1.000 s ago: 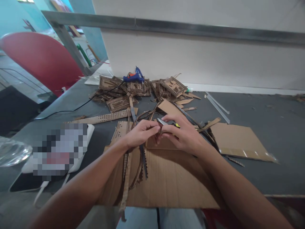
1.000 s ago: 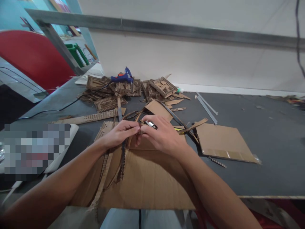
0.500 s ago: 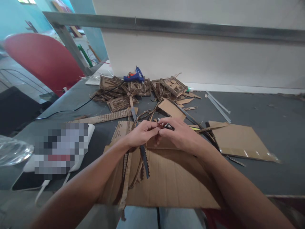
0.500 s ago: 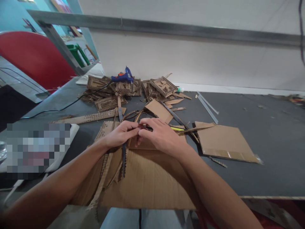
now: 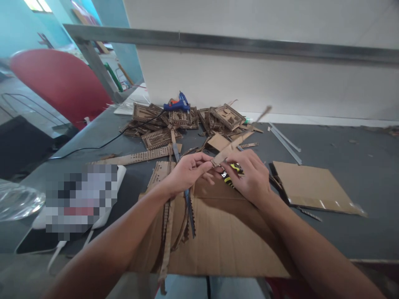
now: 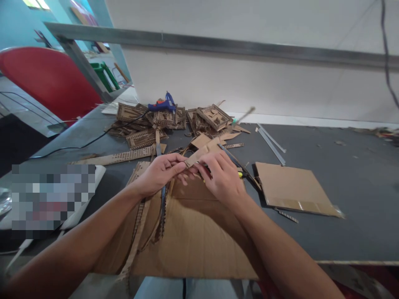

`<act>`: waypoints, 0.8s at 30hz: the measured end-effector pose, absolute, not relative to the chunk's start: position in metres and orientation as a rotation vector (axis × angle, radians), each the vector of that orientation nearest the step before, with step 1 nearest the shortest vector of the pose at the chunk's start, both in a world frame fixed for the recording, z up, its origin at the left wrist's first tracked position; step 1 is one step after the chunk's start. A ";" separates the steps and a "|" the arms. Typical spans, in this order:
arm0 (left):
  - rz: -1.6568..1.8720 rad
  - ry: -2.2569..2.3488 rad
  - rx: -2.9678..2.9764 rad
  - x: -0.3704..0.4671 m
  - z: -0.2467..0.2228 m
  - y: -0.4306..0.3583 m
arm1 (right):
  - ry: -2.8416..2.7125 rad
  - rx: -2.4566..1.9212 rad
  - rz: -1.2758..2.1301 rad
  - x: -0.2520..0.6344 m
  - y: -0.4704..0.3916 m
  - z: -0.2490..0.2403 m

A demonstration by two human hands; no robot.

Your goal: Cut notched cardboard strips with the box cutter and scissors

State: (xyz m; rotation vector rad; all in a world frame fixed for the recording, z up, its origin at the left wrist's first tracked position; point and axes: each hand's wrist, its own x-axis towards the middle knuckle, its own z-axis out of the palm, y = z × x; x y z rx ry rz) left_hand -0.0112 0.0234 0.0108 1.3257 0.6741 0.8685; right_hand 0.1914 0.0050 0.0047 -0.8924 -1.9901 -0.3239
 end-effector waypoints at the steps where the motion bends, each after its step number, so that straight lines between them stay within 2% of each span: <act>1: 0.877 0.682 1.323 -0.010 0.010 0.023 | -1.969 -0.886 -0.285 0.190 0.005 0.003; 7: 1.002 0.740 1.453 -0.004 0.005 0.018 | -1.884 -0.828 -0.226 0.182 0.001 -0.001; 13: 1.164 0.942 1.883 -0.004 0.002 0.012 | -1.922 -0.842 -0.222 0.182 0.001 -0.001; 24: 1.179 1.055 2.291 -0.006 0.002 0.009 | -2.089 -0.974 -0.462 0.183 -0.002 -0.009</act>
